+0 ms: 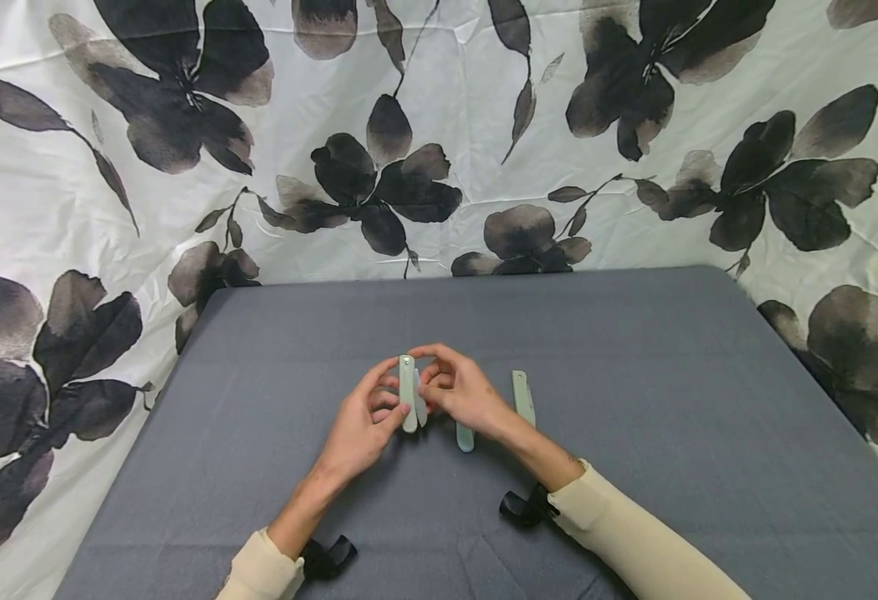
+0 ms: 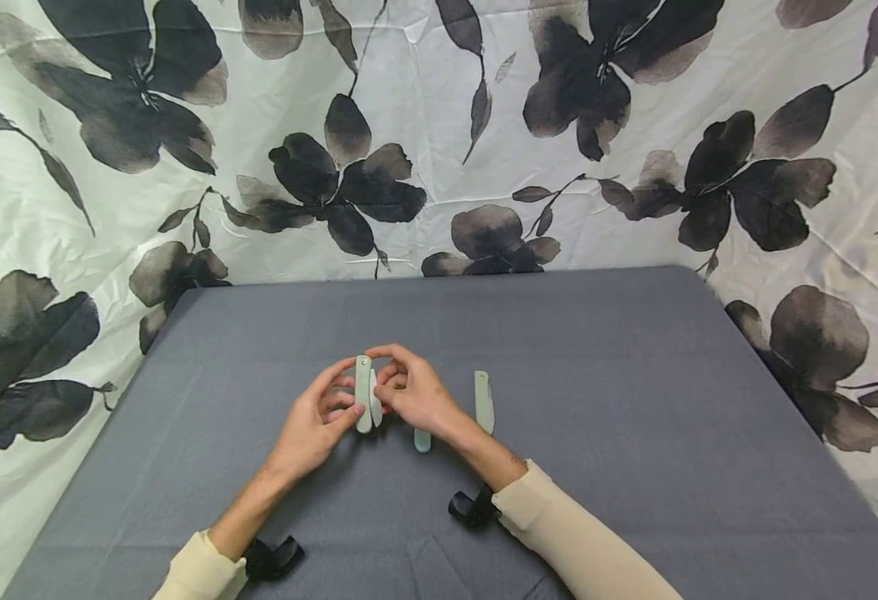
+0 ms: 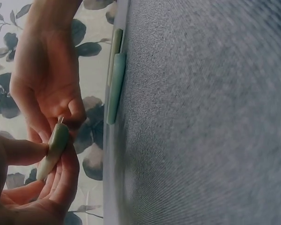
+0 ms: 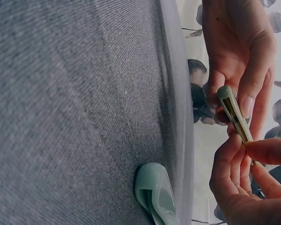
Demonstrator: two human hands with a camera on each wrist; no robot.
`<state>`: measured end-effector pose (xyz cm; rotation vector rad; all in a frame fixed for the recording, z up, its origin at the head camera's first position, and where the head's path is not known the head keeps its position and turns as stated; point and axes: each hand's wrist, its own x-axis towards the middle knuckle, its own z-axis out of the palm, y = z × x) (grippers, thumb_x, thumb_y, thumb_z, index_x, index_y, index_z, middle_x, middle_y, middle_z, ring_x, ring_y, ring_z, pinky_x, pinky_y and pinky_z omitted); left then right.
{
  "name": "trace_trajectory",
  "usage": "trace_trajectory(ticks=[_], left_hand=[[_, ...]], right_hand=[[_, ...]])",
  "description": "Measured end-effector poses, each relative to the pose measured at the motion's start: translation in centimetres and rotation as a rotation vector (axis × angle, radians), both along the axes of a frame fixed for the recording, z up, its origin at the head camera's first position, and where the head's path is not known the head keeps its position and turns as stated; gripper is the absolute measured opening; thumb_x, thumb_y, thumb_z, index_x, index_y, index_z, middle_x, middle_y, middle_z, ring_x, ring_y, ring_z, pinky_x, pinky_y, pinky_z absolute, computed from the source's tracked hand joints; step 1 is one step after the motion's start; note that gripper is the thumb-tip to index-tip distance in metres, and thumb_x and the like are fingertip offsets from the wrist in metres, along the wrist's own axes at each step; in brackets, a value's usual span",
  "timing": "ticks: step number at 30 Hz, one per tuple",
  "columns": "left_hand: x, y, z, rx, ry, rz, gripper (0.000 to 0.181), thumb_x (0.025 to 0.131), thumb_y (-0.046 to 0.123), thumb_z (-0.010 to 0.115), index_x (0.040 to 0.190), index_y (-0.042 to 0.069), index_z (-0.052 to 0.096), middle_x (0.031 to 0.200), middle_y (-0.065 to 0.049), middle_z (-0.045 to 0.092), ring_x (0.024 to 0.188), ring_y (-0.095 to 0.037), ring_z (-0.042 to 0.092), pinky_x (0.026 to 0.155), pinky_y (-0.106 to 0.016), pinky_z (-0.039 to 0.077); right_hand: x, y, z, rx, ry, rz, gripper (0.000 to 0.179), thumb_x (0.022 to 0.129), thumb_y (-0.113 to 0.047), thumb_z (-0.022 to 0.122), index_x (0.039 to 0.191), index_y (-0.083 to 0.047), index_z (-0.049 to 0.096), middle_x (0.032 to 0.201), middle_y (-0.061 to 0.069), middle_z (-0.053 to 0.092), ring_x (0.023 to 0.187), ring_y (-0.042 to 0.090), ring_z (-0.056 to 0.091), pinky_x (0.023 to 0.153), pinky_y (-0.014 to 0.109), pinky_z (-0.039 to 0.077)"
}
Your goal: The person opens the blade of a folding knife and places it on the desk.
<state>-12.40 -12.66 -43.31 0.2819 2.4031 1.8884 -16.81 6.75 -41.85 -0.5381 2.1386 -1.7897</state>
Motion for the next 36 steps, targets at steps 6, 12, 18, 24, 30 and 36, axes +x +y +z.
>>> trace_trajectory(ticks=[6,12,18,24,30,36], left_hand=[[0.0,-0.1,0.1,0.009,-0.026,0.018,0.068,0.094,-0.008,0.067,0.155,0.015,0.047,0.126,-0.02,0.061,0.095,-0.019,0.07,0.073,-0.021,0.056],[-0.1,0.1,-0.2,-0.006,-0.022,0.02,0.067,0.093,-0.01,0.065,0.153,0.014,0.049,0.125,-0.02,0.061,0.094,-0.02,0.069,0.072,-0.022,0.055],[0.3,-0.3,-0.6,-0.058,-0.029,0.039,0.067,0.093,-0.009,0.065,0.153,0.018,0.051,0.125,-0.017,0.062,0.091,-0.016,0.068,0.071,-0.023,0.054],[0.2,-0.5,-0.3,-0.062,-0.03,0.061,0.067,0.093,-0.006,0.066,0.151,0.024,0.051,0.124,-0.012,0.062,0.088,-0.016,0.068,0.066,-0.023,0.053],[0.1,-0.3,-0.3,-0.063,-0.014,0.097,0.069,0.092,-0.007,0.068,0.152,0.022,0.051,0.125,-0.013,0.065,0.087,-0.014,0.069,0.066,-0.023,0.054],[0.0,-0.3,-0.6,-0.059,-0.015,0.119,0.069,0.093,-0.006,0.067,0.153,0.022,0.05,0.124,-0.014,0.064,0.089,-0.015,0.07,0.067,-0.023,0.054]], right_hand=[[-0.1,0.0,-0.3,0.025,0.008,0.008,0.048,0.099,0.003,0.06,0.146,-0.007,0.054,0.099,0.017,0.065,0.074,0.017,0.066,0.074,0.052,0.06],[-0.2,0.5,-0.5,0.039,0.008,0.003,0.045,0.098,0.005,0.06,0.142,-0.005,0.058,0.097,0.017,0.065,0.073,0.013,0.063,0.072,0.046,0.061],[-0.2,0.7,-0.7,0.08,0.024,0.039,0.045,0.099,0.004,0.057,0.143,-0.006,0.059,0.099,0.021,0.066,0.073,0.026,0.063,0.068,0.039,0.057],[-0.4,0.4,-0.8,0.086,0.062,0.019,0.045,0.1,0.001,0.058,0.144,-0.008,0.058,0.099,0.019,0.067,0.073,0.032,0.061,0.065,0.031,0.051],[-0.3,0.7,-1.0,0.097,0.047,0.017,0.043,0.1,-0.003,0.064,0.143,-0.005,0.056,0.101,0.018,0.066,0.075,0.019,0.064,0.074,0.044,0.057],[-0.3,0.7,-1.2,0.095,0.043,0.021,0.032,0.1,-0.002,0.065,0.132,-0.003,0.062,0.1,0.019,0.068,0.077,0.016,0.065,0.075,0.045,0.058]])
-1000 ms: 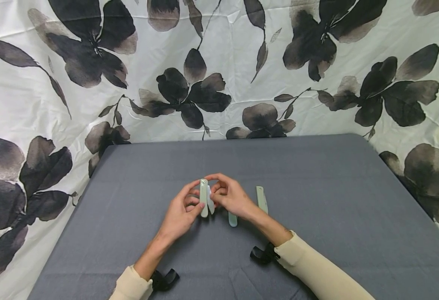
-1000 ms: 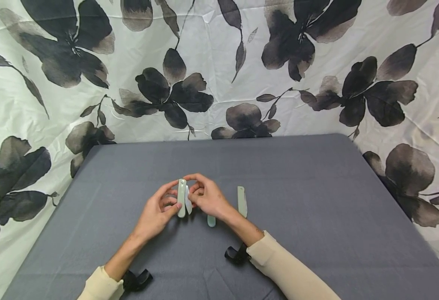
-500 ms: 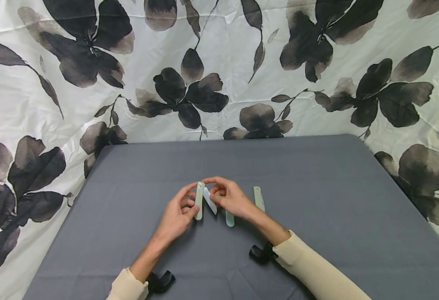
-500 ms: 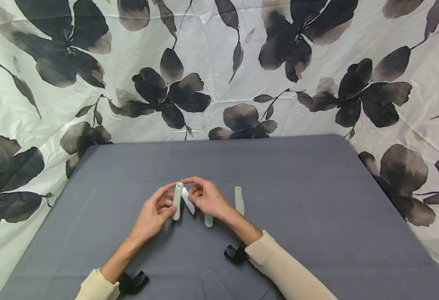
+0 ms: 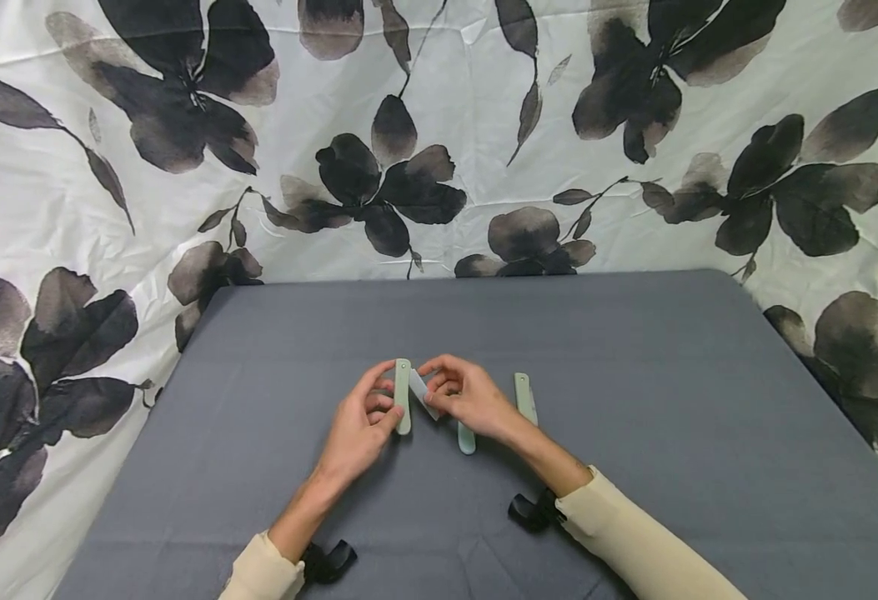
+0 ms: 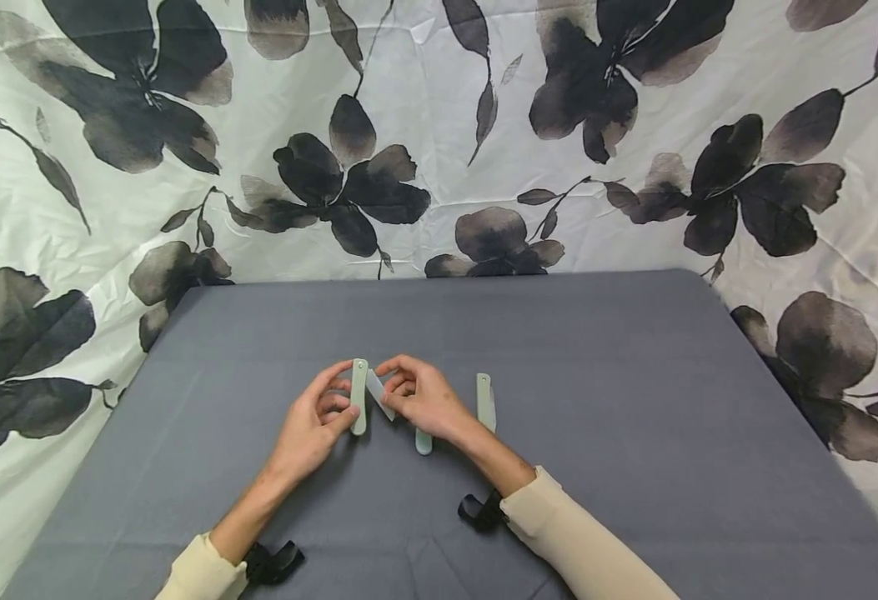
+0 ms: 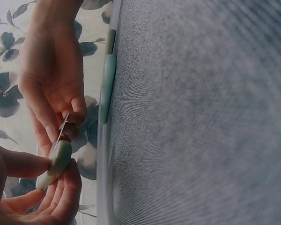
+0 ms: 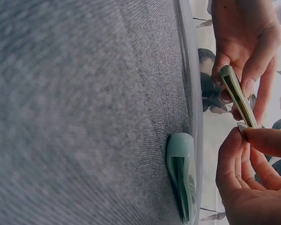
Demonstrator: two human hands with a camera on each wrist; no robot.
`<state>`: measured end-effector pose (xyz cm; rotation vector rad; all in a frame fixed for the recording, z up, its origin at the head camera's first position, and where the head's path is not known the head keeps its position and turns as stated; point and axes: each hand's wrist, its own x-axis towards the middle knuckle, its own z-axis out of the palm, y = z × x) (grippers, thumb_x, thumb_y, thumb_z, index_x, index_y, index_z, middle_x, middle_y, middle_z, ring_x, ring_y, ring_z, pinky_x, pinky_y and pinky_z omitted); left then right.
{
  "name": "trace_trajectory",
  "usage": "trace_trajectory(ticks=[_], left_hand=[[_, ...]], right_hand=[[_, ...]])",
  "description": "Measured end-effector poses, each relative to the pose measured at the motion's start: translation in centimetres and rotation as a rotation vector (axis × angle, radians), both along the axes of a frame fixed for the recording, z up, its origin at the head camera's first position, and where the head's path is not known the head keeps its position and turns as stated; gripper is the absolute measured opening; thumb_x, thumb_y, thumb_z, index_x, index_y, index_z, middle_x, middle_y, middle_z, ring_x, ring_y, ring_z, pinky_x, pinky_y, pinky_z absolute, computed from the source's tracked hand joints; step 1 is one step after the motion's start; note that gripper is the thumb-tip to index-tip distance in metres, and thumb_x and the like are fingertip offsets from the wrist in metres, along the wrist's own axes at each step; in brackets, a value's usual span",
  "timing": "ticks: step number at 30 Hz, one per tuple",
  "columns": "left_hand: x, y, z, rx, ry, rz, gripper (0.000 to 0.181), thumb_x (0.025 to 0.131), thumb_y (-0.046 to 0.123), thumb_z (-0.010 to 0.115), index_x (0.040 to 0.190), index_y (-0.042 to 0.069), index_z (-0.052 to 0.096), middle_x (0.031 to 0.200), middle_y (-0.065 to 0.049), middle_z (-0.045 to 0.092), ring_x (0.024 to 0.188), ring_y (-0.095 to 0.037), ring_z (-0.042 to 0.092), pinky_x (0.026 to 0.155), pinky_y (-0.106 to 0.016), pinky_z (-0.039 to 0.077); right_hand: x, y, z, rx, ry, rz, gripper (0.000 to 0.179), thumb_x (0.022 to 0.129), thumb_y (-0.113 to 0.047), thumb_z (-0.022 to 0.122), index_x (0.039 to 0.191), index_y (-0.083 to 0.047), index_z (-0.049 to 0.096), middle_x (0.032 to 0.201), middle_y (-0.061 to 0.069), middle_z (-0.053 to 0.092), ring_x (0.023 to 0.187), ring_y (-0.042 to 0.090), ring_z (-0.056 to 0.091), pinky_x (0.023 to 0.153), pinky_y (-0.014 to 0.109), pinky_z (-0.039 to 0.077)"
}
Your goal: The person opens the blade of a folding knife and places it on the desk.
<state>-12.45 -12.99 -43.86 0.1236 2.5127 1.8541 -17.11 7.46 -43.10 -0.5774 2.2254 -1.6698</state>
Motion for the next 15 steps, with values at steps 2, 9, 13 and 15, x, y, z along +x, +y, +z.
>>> trace_trajectory(ticks=[2,9,13,15], left_hand=[[0.1,-0.12,0.05,-0.005,-0.011,0.004,0.068,0.094,-0.006,0.067,0.153,0.023,0.05,0.125,-0.013,0.064,0.089,-0.016,0.07,0.066,-0.023,0.054],[0.16,-0.28,0.42,-0.003,-0.016,-0.004,0.068,0.095,-0.005,0.066,0.154,0.024,0.048,0.126,-0.013,0.063,0.09,-0.018,0.07,0.065,-0.023,0.053],[0.19,-0.05,0.36,0.0,-0.007,-0.013,0.068,0.095,-0.005,0.066,0.154,0.025,0.049,0.126,-0.012,0.063,0.089,-0.016,0.069,0.067,-0.023,0.054],[0.32,-0.03,0.3,0.001,-0.01,-0.019,0.068,0.096,-0.005,0.066,0.154,0.025,0.049,0.127,-0.011,0.063,0.091,-0.016,0.069,0.069,-0.023,0.054]], right_hand=[[-0.02,-0.07,-0.06,-0.005,0.002,0.004,0.031,0.099,-0.001,0.065,0.13,-0.002,0.063,0.1,0.019,0.069,0.079,0.016,0.065,0.075,0.043,0.058],[-0.06,-0.14,-0.08,-0.016,0.026,-0.03,0.031,0.097,-0.001,0.068,0.128,-0.003,0.068,0.104,0.019,0.07,0.085,0.016,0.068,0.073,0.031,0.057],[-0.04,0.29,0.04,-0.015,0.058,-0.055,0.028,0.096,-0.002,0.07,0.124,-0.004,0.071,0.102,0.019,0.071,0.084,0.017,0.067,0.069,0.025,0.054],[-0.02,0.48,0.0,-0.013,0.07,-0.058,0.027,0.096,-0.002,0.071,0.123,-0.004,0.073,0.101,0.019,0.071,0.083,0.017,0.066,0.067,0.024,0.053]])
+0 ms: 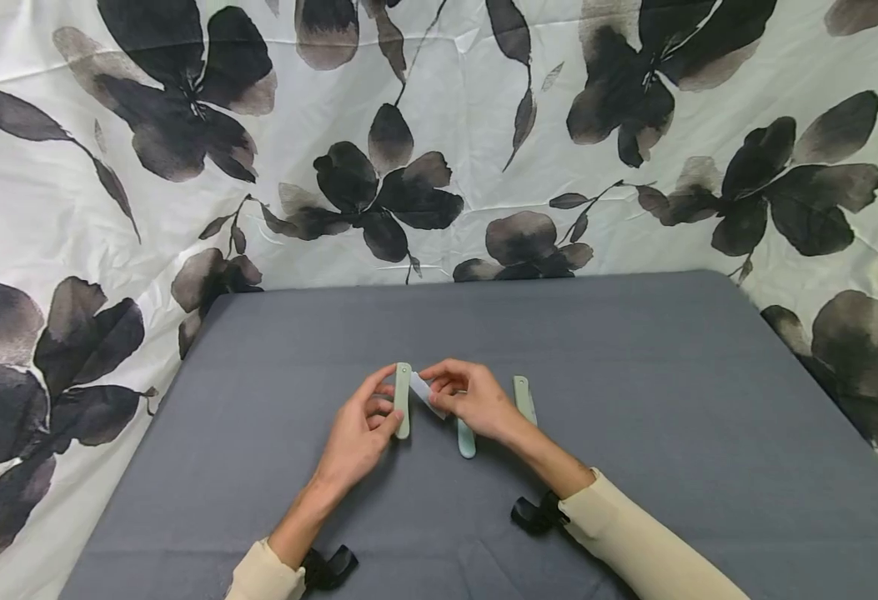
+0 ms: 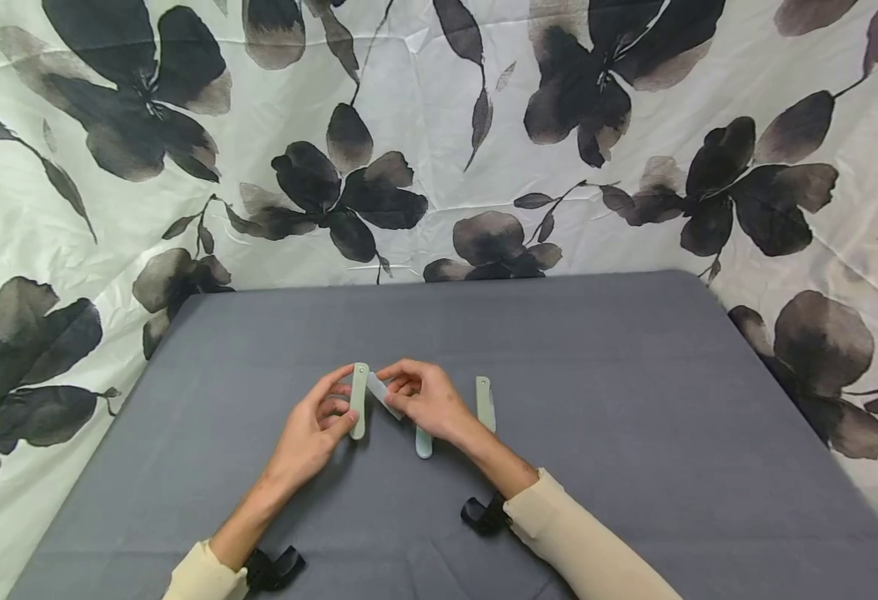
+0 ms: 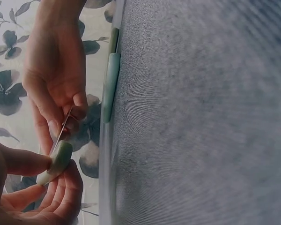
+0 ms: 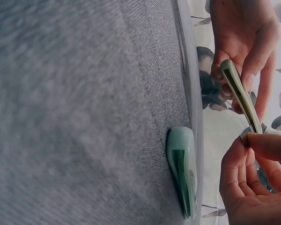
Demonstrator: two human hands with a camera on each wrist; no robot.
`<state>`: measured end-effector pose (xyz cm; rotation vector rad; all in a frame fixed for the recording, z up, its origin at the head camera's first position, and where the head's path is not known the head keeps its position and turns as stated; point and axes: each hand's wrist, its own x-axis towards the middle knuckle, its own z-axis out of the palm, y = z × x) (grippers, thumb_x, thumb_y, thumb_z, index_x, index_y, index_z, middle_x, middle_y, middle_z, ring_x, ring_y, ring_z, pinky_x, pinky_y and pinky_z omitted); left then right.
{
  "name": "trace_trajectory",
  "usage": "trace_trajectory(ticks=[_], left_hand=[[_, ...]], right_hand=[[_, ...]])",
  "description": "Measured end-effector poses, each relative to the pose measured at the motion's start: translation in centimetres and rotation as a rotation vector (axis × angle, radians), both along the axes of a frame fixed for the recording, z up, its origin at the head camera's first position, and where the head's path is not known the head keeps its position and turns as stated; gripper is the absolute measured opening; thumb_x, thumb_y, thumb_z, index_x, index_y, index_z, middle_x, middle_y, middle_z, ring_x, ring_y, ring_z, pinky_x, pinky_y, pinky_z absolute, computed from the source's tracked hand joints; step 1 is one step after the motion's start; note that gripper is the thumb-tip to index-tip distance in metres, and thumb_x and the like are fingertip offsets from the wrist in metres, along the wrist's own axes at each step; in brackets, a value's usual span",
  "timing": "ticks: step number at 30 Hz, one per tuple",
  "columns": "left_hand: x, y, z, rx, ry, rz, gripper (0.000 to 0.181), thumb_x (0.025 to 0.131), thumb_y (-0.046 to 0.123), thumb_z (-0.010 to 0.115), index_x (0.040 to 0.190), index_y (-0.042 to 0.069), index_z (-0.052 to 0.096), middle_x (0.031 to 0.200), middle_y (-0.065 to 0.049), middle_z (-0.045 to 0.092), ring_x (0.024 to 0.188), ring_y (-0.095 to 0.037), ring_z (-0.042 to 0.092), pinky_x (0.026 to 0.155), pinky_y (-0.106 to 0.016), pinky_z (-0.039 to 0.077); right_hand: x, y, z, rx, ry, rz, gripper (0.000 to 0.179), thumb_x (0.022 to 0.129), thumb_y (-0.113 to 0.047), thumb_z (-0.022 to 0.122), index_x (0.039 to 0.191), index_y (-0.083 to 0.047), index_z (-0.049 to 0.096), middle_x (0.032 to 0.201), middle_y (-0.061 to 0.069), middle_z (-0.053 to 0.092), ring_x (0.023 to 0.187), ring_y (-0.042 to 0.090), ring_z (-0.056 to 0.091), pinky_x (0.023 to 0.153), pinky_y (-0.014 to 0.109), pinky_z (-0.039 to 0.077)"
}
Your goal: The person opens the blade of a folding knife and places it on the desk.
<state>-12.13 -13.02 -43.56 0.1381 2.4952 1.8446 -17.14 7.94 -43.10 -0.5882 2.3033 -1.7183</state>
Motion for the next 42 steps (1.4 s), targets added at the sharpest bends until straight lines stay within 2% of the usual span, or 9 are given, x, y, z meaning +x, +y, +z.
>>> trace_trajectory(ticks=[7,18,25,33,42], left_hand=[[0.6,-0.9,-0.2,-0.002,0.005,0.007,0.067,0.094,-0.007,0.065,0.152,0.023,0.052,0.127,-0.012,0.063,0.093,-0.016,0.066,0.073,-0.021,0.055],[0.9,-1.4,-0.2,-0.013,0.014,-0.032,0.066,0.094,-0.008,0.065,0.153,0.019,0.052,0.126,-0.015,0.063,0.089,-0.014,0.064,0.071,-0.021,0.054],[1.0,-1.7,-0.4,-0.002,0.002,-0.065,0.066,0.094,-0.009,0.064,0.154,0.017,0.052,0.126,-0.02,0.063,0.089,-0.015,0.065,0.072,-0.022,0.054],[1.1,-2.3,-0.5,-0.012,-0.038,-0.102,0.065,0.094,-0.007,0.064,0.153,0.017,0.053,0.125,-0.019,0.062,0.09,-0.017,0.062,0.074,-0.022,0.053],[1.0,-2.7,-0.3,-0.037,-0.033,-0.153,0.064,0.093,-0.008,0.064,0.152,0.015,0.054,0.122,-0.019,0.062,0.091,-0.017,0.061,0.076,-0.021,0.052]], right_hand=[[0.1,-0.3,-0.4,0.007,0.013,0.02,0.026,0.097,-0.004,0.071,0.122,-0.005,0.075,0.103,0.018,0.072,0.086,0.017,0.066,0.07,0.023,0.054],[0.5,-0.1,-0.3,0.05,0.033,-0.001,0.025,0.098,-0.006,0.07,0.122,-0.008,0.077,0.104,0.015,0.074,0.09,0.016,0.067,0.074,0.023,0.055],[0.7,0.3,-0.3,0.069,0.022,0.0,0.025,0.099,-0.007,0.067,0.122,-0.011,0.077,0.107,0.011,0.074,0.091,0.015,0.067,0.076,0.025,0.056],[0.9,0.6,-0.3,0.063,0.024,0.034,0.025,0.1,-0.005,0.066,0.123,-0.005,0.076,0.109,0.016,0.074,0.091,0.017,0.067,0.077,0.025,0.057],[1.3,0.9,-0.1,0.103,0.023,0.023,0.026,0.1,-0.008,0.066,0.125,-0.008,0.076,0.111,0.015,0.074,0.093,0.019,0.067,0.077,0.027,0.056]])
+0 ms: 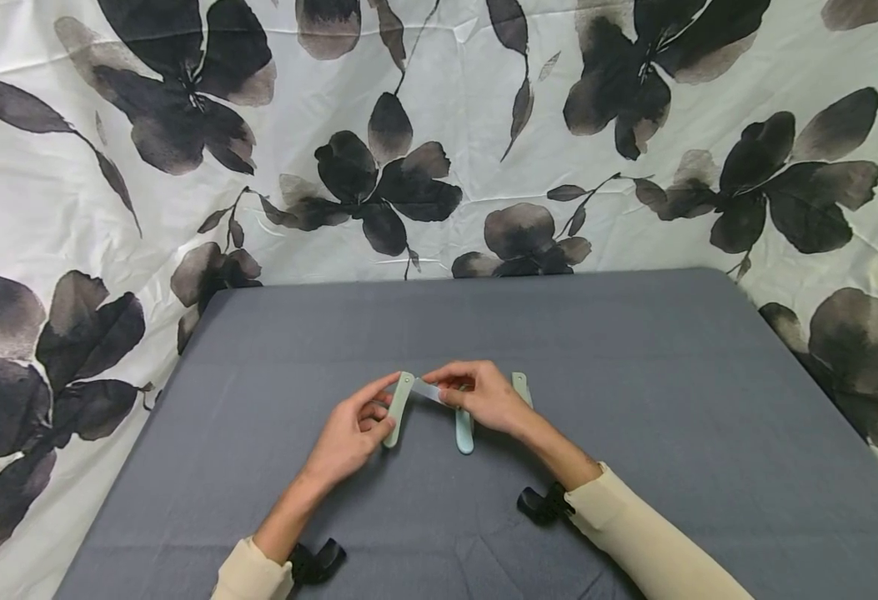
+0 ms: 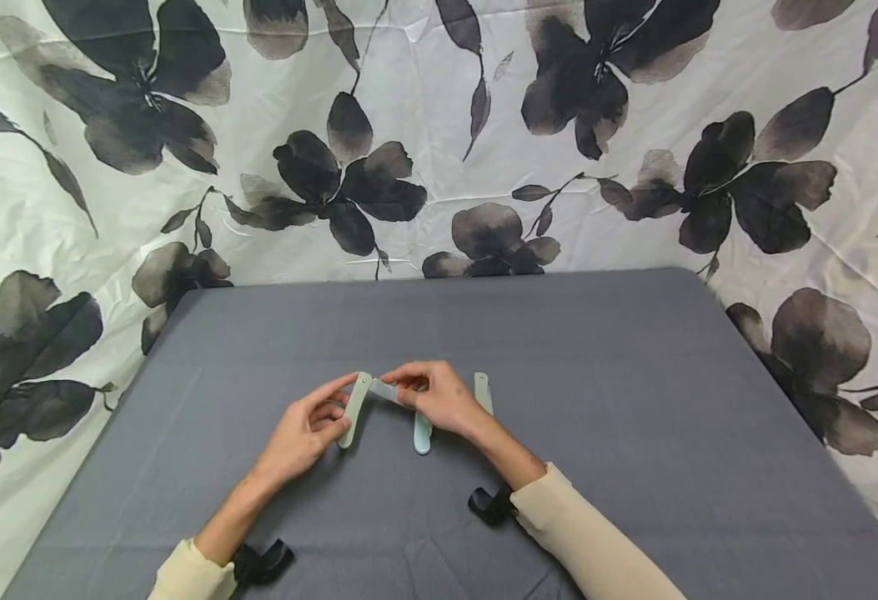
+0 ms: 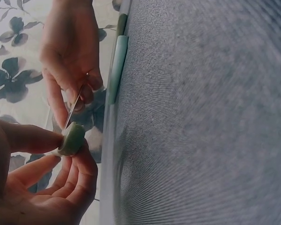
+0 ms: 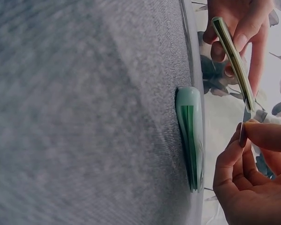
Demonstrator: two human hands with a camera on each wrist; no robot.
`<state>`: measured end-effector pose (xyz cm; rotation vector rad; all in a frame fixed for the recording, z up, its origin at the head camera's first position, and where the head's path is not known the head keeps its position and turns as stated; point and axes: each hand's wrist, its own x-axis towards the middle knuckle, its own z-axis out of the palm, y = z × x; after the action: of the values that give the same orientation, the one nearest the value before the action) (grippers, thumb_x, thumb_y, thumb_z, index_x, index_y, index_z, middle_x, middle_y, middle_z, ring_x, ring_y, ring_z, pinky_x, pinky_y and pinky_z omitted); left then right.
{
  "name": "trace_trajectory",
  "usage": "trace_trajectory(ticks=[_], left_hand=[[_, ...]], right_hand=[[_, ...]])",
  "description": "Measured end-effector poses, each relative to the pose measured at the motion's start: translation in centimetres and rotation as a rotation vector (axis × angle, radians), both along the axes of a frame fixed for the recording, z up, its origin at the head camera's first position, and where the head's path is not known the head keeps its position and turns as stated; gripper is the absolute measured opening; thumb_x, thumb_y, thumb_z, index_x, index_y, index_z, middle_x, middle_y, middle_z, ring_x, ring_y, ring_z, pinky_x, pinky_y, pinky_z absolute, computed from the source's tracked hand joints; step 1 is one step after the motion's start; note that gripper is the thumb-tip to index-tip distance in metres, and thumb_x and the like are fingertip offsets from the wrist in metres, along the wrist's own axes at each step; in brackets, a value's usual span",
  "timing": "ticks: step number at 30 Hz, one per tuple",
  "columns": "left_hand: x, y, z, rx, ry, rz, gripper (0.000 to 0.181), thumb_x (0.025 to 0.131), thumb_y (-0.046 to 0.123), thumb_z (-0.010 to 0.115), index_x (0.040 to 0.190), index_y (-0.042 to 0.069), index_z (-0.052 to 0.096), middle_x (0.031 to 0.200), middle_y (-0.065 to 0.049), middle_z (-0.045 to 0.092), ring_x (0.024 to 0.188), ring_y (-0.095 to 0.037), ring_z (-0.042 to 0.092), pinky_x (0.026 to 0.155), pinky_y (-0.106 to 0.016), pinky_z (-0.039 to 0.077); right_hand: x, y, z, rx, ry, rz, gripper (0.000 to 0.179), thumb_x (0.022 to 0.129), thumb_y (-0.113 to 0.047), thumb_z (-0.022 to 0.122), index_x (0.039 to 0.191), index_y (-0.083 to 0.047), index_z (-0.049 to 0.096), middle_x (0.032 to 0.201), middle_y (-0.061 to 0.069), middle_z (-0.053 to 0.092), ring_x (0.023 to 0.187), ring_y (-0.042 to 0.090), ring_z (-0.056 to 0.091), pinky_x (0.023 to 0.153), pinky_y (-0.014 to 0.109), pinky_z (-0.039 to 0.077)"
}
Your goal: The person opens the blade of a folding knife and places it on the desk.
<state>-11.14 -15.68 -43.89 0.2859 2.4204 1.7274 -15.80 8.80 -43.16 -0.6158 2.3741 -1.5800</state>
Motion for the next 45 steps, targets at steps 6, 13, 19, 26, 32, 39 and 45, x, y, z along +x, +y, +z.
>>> trace_trajectory(ticks=[6,13,19,26,32,39,45], left_hand=[[-0.1,-0.1,0.3,-0.025,-0.007,-0.015,0.064,0.094,-0.008,0.063,0.152,0.015,0.054,0.122,-0.019,0.062,0.091,-0.018,0.061,0.073,-0.023,0.051],[-0.1,-0.1,0.4,-0.044,-0.014,-0.041,0.062,0.095,-0.008,0.062,0.153,0.016,0.054,0.122,-0.019,0.062,0.09,-0.019,0.061,0.072,-0.025,0.052],[-0.2,-0.2,0.4,-0.06,-0.015,-0.067,0.062,0.094,-0.008,0.062,0.152,0.013,0.054,0.12,-0.019,0.064,0.089,-0.017,0.061,0.072,-0.023,0.052],[-0.3,-0.5,0.5,-0.072,-0.012,-0.106,0.061,0.094,-0.008,0.06,0.152,0.011,0.054,0.12,-0.019,0.064,0.088,-0.015,0.062,0.072,-0.022,0.052],[-0.6,-0.8,0.8,-0.097,-0.032,-0.136,0.061,0.094,-0.007,0.059,0.152,0.012,0.054,0.121,-0.019,0.063,0.09,-0.017,0.061,0.073,-0.023,0.051],[-0.8,-1.1,0.9,-0.126,-0.017,-0.202,0.059,0.096,-0.004,0.059,0.153,0.009,0.052,0.12,-0.019,0.063,0.09,-0.017,0.061,0.073,-0.023,0.051],[-1.0,-1.8,0.7,-0.105,0.005,-0.269,0.059,0.094,-0.005,0.057,0.152,0.001,0.05,0.12,-0.022,0.062,0.09,-0.014,0.062,0.074,-0.022,0.052]], right_hand=[[-0.1,0.1,0.2,0.005,0.013,-0.002,0.025,0.1,-0.006,0.066,0.122,-0.008,0.077,0.108,0.014,0.074,0.09,0.018,0.066,0.076,0.026,0.055],[-0.1,0.3,0.0,0.016,0.026,-0.005,0.025,0.1,-0.006,0.066,0.122,-0.008,0.077,0.109,0.014,0.075,0.09,0.016,0.065,0.076,0.027,0.054],[-0.2,0.4,0.0,0.034,0.027,-0.005,0.024,0.1,-0.006,0.066,0.12,-0.008,0.078,0.106,0.013,0.075,0.087,0.016,0.063,0.072,0.026,0.052],[-0.3,0.5,0.1,0.038,0.028,0.002,0.023,0.1,-0.005,0.066,0.118,-0.01,0.079,0.108,0.012,0.075,0.088,0.016,0.063,0.073,0.025,0.052],[-0.6,0.6,0.2,0.053,0.031,0.009,0.023,0.099,-0.005,0.066,0.118,-0.01,0.08,0.108,0.014,0.075,0.088,0.016,0.062,0.073,0.025,0.051],[-0.9,0.8,0.1,0.063,0.025,0.033,0.023,0.099,-0.005,0.066,0.117,-0.009,0.08,0.113,0.016,0.076,0.088,0.014,0.065,0.072,0.025,0.051],[-1.0,0.8,0.0,0.042,0.001,0.077,0.022,0.099,-0.003,0.066,0.116,-0.006,0.079,0.116,0.016,0.076,0.086,0.014,0.064,0.072,0.024,0.051]])
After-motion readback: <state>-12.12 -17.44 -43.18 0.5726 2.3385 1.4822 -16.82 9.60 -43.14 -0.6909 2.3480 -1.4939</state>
